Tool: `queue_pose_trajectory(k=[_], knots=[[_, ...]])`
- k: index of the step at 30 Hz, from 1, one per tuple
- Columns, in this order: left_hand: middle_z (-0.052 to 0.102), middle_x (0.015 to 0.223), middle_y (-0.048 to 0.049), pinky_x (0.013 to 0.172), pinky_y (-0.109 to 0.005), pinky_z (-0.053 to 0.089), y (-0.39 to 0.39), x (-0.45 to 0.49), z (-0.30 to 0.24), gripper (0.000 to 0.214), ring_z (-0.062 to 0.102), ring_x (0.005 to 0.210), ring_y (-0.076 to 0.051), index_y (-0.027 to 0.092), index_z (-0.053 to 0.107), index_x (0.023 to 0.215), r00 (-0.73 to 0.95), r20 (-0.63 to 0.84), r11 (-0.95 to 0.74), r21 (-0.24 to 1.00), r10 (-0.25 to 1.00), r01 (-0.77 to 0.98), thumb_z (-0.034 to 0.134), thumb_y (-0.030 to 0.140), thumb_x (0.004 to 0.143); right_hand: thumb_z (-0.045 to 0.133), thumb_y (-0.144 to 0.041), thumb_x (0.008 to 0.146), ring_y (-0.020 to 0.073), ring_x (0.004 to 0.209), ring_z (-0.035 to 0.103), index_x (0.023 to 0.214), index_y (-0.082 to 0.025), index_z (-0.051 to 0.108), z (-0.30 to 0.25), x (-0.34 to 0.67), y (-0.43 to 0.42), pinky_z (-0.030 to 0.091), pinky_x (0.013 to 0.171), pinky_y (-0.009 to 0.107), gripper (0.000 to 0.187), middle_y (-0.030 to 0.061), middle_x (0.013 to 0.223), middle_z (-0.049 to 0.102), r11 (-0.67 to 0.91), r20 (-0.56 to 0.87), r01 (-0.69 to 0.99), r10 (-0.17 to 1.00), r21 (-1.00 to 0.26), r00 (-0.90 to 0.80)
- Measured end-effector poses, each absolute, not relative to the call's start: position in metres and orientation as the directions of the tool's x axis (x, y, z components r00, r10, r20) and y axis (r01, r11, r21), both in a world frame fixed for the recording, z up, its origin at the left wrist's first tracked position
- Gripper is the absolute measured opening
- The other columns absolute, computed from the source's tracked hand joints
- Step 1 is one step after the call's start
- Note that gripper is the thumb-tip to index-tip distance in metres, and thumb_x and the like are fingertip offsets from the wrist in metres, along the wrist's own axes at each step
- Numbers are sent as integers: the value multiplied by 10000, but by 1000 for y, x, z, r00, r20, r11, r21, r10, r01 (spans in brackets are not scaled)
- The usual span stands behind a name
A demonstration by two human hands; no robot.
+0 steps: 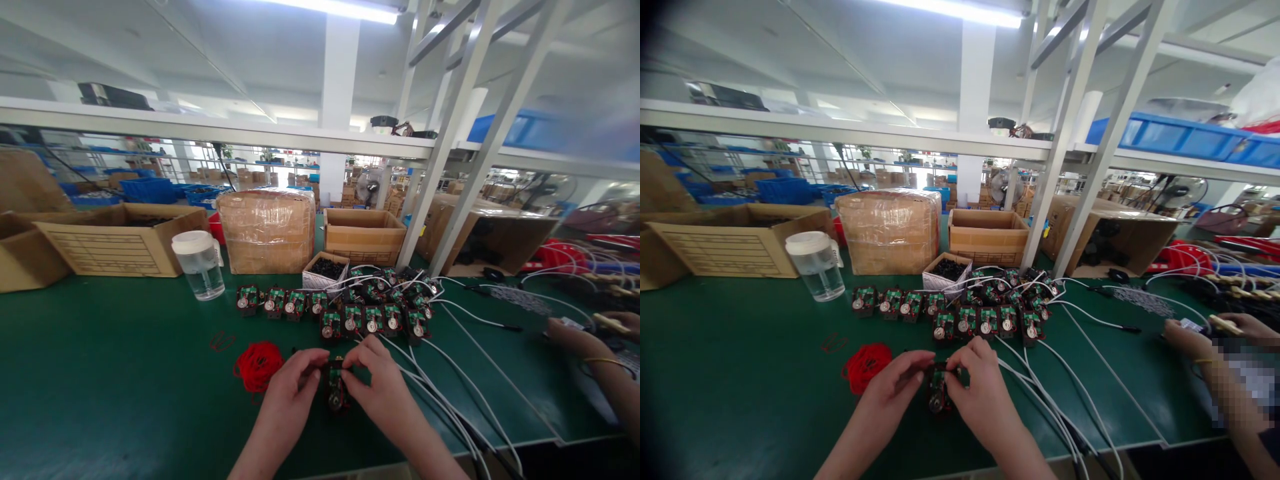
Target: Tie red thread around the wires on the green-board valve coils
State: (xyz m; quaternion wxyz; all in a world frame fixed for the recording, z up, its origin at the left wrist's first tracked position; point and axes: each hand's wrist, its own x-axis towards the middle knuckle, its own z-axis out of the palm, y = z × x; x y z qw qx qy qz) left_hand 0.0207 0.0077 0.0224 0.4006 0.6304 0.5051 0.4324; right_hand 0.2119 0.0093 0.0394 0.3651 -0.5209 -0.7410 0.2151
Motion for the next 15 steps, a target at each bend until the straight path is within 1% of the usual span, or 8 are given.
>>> queue_pose_trajectory(k=[2,5,8,10,13,15], knots=[[738,1083,-52,947,-373,534,8,21,20,310,689,1032,-214,250,689,1080,114,155,-182,937,981,296,493,195,847,663,-39,785,238,943,557,807,-218,631,41,208,8,395,831,373,183,24,926,574,353,316,693,930,-628,-188],[736,1088,-54,959,-383,531,8,20,21,328,686,1033,-214,247,691,1078,110,170,-197,928,979,316,475,173,842,679,-43,782,268,966,544,785,-213,626,42,202,8,370,830,400,178,39,929,585,352,330,761,925,-545,-191],[731,1074,-57,953,-382,526,7,20,26,340,678,1023,-217,248,703,1067,124,191,-223,909,974,351,466,157,840,663,-16,768,260,947,544,762,-206,622,42,199,10,368,825,397,194,37,904,585,362,344,765,918,-533,-196],[722,1067,-59,942,-371,521,7,20,31,349,669,1015,-217,251,713,1062,150,208,-251,893,966,374,463,145,842,649,-14,765,228,893,552,733,-201,616,43,200,11,379,812,377,193,21,867,577,350,324,721,928,-598,-182],[701,1066,-61,927,-342,508,7,21,38,369,651,1023,-210,253,722,1057,225,228,-299,879,947,371,447,122,848,634,-48,778,175,787,555,710,-199,612,47,204,11,411,741,315,167,-10,802,549,307,248,570,952,-762,-181],[684,1076,-62,929,-328,497,8,22,42,355,640,1038,-206,253,733,991,271,234,-323,879,934,351,434,120,855,633,-73,787,160,759,555,721,-198,620,50,207,11,419,701,286,142,-19,786,544,289,216,477,955,-830,-204]])
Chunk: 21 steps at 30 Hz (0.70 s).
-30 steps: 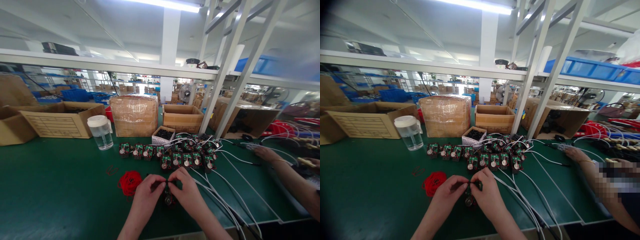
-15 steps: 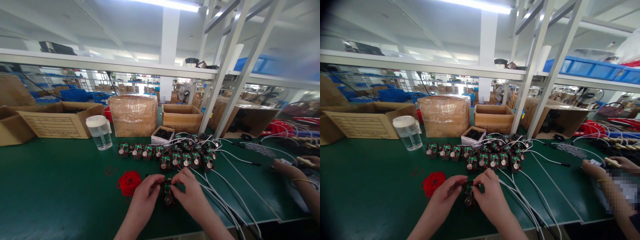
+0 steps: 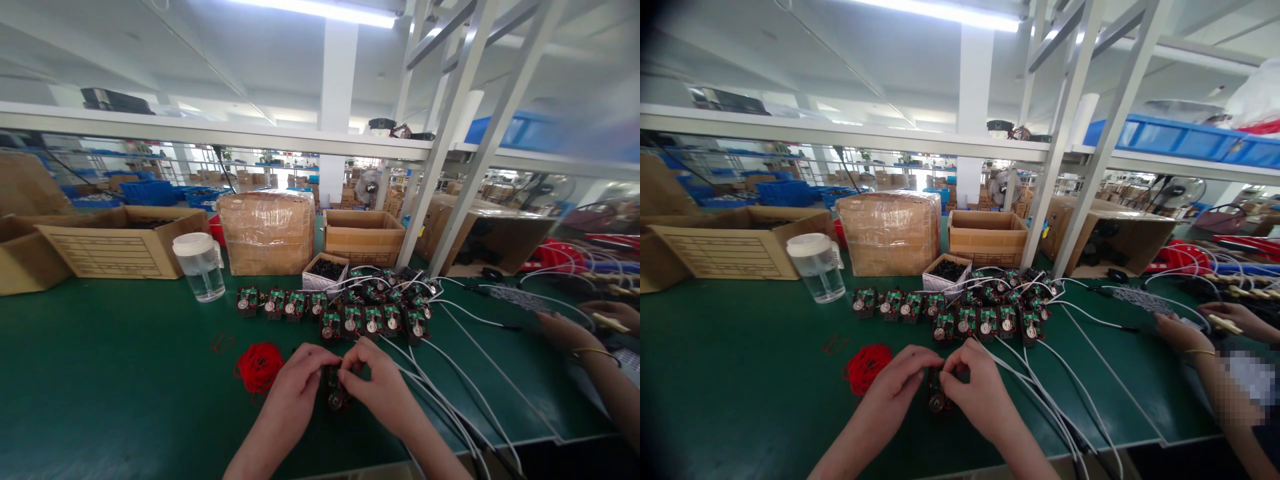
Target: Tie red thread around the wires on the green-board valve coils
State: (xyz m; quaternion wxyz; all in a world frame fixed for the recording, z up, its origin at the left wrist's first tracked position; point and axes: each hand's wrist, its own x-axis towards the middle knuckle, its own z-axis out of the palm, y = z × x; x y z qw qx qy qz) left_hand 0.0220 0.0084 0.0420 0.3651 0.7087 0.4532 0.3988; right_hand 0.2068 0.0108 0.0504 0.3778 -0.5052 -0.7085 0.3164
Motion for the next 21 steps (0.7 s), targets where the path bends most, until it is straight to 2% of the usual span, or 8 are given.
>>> queue_pose_trajectory(k=[3,5,11,15,21], knots=[[660,1125,-63,949,-332,476,10,23,45,314,620,1077,-213,242,715,813,281,215,-311,880,935,360,424,131,858,641,-102,798,156,766,566,729,-196,630,54,209,11,422,704,276,118,-22,791,561,284,201,415,951,-864,-233],[649,1154,-63,961,-344,467,10,23,45,304,608,1099,-220,234,690,758,266,192,-285,883,945,373,418,141,856,641,-111,807,156,774,573,728,-196,631,54,209,12,426,714,276,116,-21,801,567,280,195,403,951,-872,-238],[665,1134,-74,1002,-400,450,15,22,46,262,602,1126,-253,237,705,786,237,145,-231,890,961,393,453,211,855,644,-115,814,158,777,561,734,-193,644,47,204,19,433,710,276,112,-11,818,560,290,225,441,955,-849,-195],[699,1046,-79,952,-384,484,19,25,46,193,638,1045,-258,227,704,774,228,152,-236,882,962,408,550,307,860,653,-146,818,155,763,563,747,-194,655,43,205,23,436,676,265,86,-13,809,551,306,237,418,949,-855,-209],[736,965,-60,896,-359,504,18,25,43,165,671,966,-247,230,717,807,209,160,-231,895,965,381,585,317,853,518,-266,948,169,788,572,856,-197,665,34,220,21,443,727,291,187,7,830,583,327,289,384,945,-864,-154]])
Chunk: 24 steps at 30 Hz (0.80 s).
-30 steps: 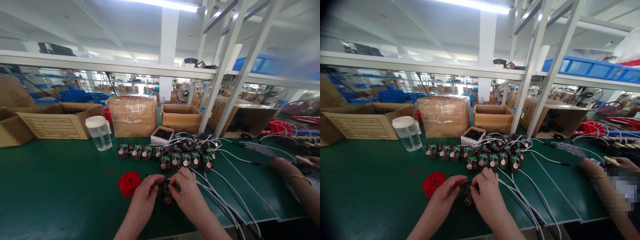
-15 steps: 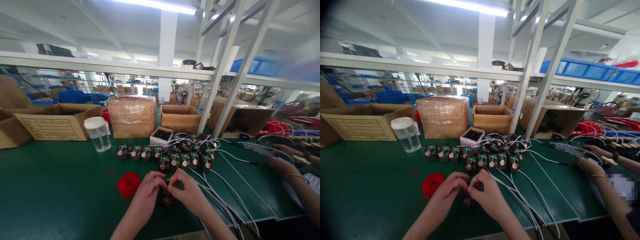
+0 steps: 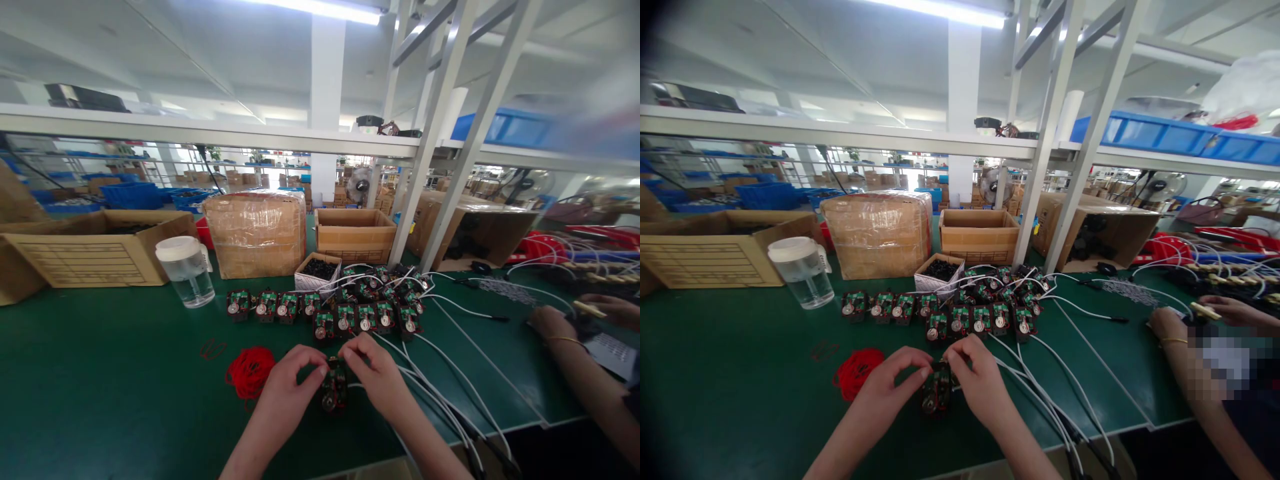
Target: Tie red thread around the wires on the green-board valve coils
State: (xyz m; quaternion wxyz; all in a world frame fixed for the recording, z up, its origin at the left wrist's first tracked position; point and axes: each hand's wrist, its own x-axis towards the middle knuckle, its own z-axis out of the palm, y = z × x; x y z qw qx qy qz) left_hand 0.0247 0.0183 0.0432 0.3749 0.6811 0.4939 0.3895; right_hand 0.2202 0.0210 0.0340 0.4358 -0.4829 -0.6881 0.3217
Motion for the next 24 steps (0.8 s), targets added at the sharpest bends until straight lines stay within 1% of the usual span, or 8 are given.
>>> queue_pose_trajectory(k=[4,7,9,11,14,18,24], knots=[[737,945,-56,888,-352,507,18,23,40,165,675,958,-247,227,712,805,207,146,-215,907,967,363,598,338,847,545,-248,929,166,774,566,833,-194,672,33,225,13,438,725,290,168,2,812,572,312,265,392,949,-866,-170],[730,952,-58,902,-348,503,19,23,40,163,672,969,-242,224,711,796,211,145,-213,911,967,352,603,335,849,620,-175,853,161,772,570,861,-200,697,37,222,8,444,717,281,81,-4,833,569,294,232,395,952,-870,-197],[729,948,-58,903,-351,504,19,23,41,163,672,968,-243,225,714,782,210,148,-214,914,967,344,609,333,844,658,-131,804,165,808,586,879,-209,711,39,218,6,448,728,279,121,-3,863,573,292,223,402,952,-868,-211],[733,941,-60,901,-357,507,19,23,42,163,674,961,-246,227,717,761,202,150,-213,917,968,337,616,333,834,671,-100,778,169,835,593,837,-215,710,40,216,5,447,750,282,134,-6,865,572,307,235,406,947,-861,-219],[739,935,-61,899,-361,511,18,22,43,165,681,950,-248,228,724,747,192,152,-212,915,970,343,625,335,823,644,-75,776,168,839,588,771,-206,669,41,215,4,443,762,285,133,-7,859,574,326,258,398,942,-858,-215],[736,927,-53,889,-358,509,17,22,43,172,683,946,-246,232,729,761,169,148,-203,902,974,381,622,350,827,595,-84,801,170,825,570,776,-203,617,41,219,7,436,748,289,124,-7,846,562,318,261,413,947,-853,-190],[732,896,-46,857,-365,516,13,26,45,175,684,910,-247,238,746,794,115,153,-188,888,982,420,616,351,825,621,-113,826,189,847,561,773,-197,601,35,218,16,406,777,320,101,2,870,549,287,271,550,956,-784,-112]])
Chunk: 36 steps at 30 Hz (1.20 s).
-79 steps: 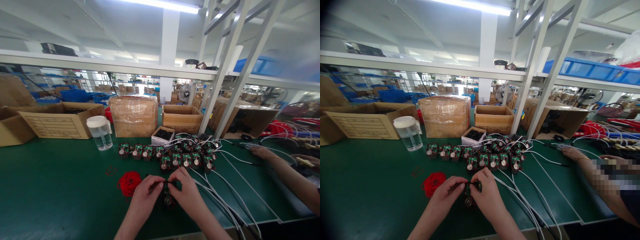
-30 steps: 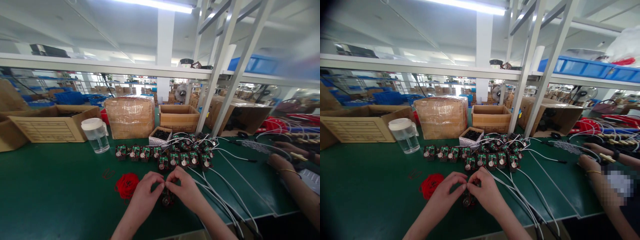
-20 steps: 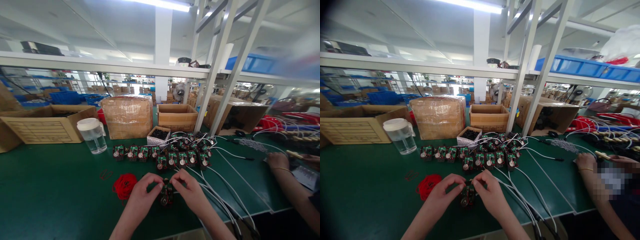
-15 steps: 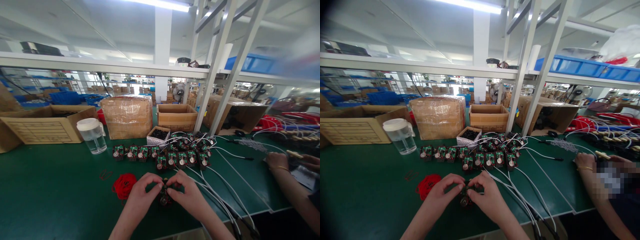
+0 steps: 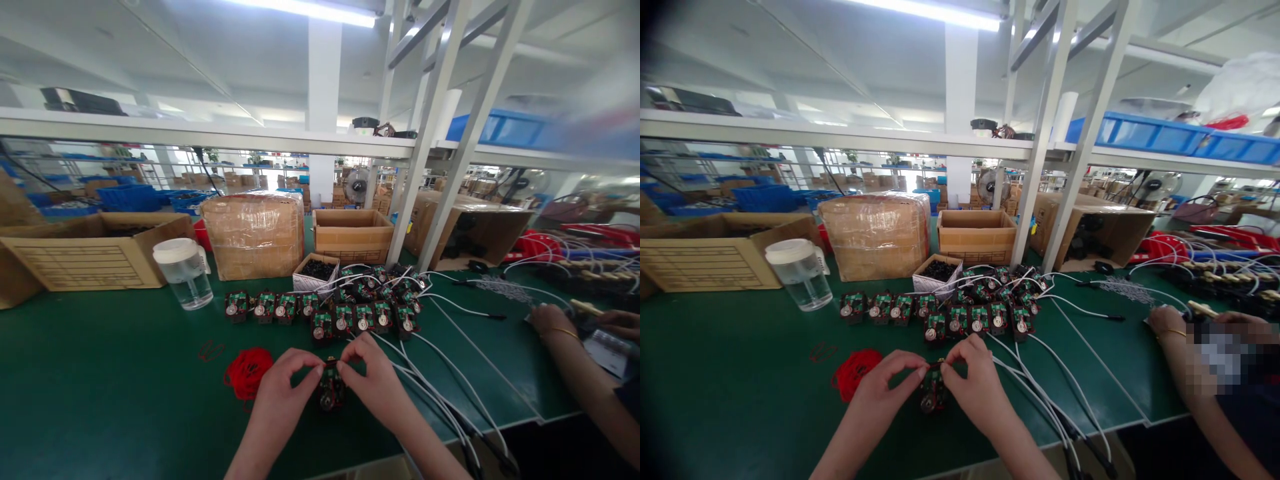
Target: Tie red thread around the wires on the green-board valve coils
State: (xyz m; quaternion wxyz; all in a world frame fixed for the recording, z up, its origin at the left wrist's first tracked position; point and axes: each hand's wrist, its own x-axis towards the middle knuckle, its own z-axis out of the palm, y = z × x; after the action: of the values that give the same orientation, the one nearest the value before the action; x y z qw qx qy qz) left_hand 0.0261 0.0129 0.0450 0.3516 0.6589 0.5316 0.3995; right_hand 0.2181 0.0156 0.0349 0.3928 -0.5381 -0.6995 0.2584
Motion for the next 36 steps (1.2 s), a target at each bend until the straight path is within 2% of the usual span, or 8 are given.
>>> queue_pose_trajectory(k=[7,10,16,21,27,32,36], knots=[[737,975,-38,921,-390,506,12,25,36,182,681,986,-245,251,753,919,78,125,-147,893,989,426,612,274,807,648,-58,804,225,951,555,804,-203,596,35,215,13,371,829,357,154,21,932,569,326,316,673,938,-664,-142],[733,990,-38,923,-381,509,12,23,33,197,680,995,-237,249,745,944,92,127,-154,894,988,420,596,263,816,645,-38,802,225,958,556,820,-205,600,36,214,12,366,835,359,174,19,941,572,323,313,684,939,-654,-144],[730,1023,-46,941,-382,505,11,22,35,227,673,1023,-235,247,738,986,122,142,-181,889,982,421,562,271,845,642,-41,800,208,930,561,868,-211,633,33,216,13,397,815,332,183,13,948,578,325,290,600,944,-731,-157],[729,1048,-43,945,-385,503,11,19,29,238,668,1033,-231,261,733,1013,121,162,-198,888,979,414,535,291,884,537,-139,914,184,857,584,900,-207,645,29,222,17,440,780,305,128,15,900,593,349,303,435,937,-830,-174],[718,1041,-44,933,-389,512,12,19,24,237,665,1025,-227,270,728,1023,119,180,-213,887,976,410,525,317,910,534,-195,918,188,845,593,912,-202,648,27,224,20,456,768,306,114,22,903,619,314,278,384,949,-868,-148],[711,961,-42,885,-374,523,16,25,34,146,672,954,-230,255,748,891,149,209,-253,868,967,427,615,268,833,630,-154,838,178,827,600,885,-201,670,28,219,21,472,761,298,77,9,891,599,327,285,362,944,-873,-166],[698,981,-51,893,-376,508,13,26,43,121,662,972,-233,235,710,815,157,207,-257,853,966,455,598,274,840,646,-142,834,164,797,595,826,-197,672,28,219,21,466,745,288,61,0,867,584,317,277,357,947,-879,-161]])
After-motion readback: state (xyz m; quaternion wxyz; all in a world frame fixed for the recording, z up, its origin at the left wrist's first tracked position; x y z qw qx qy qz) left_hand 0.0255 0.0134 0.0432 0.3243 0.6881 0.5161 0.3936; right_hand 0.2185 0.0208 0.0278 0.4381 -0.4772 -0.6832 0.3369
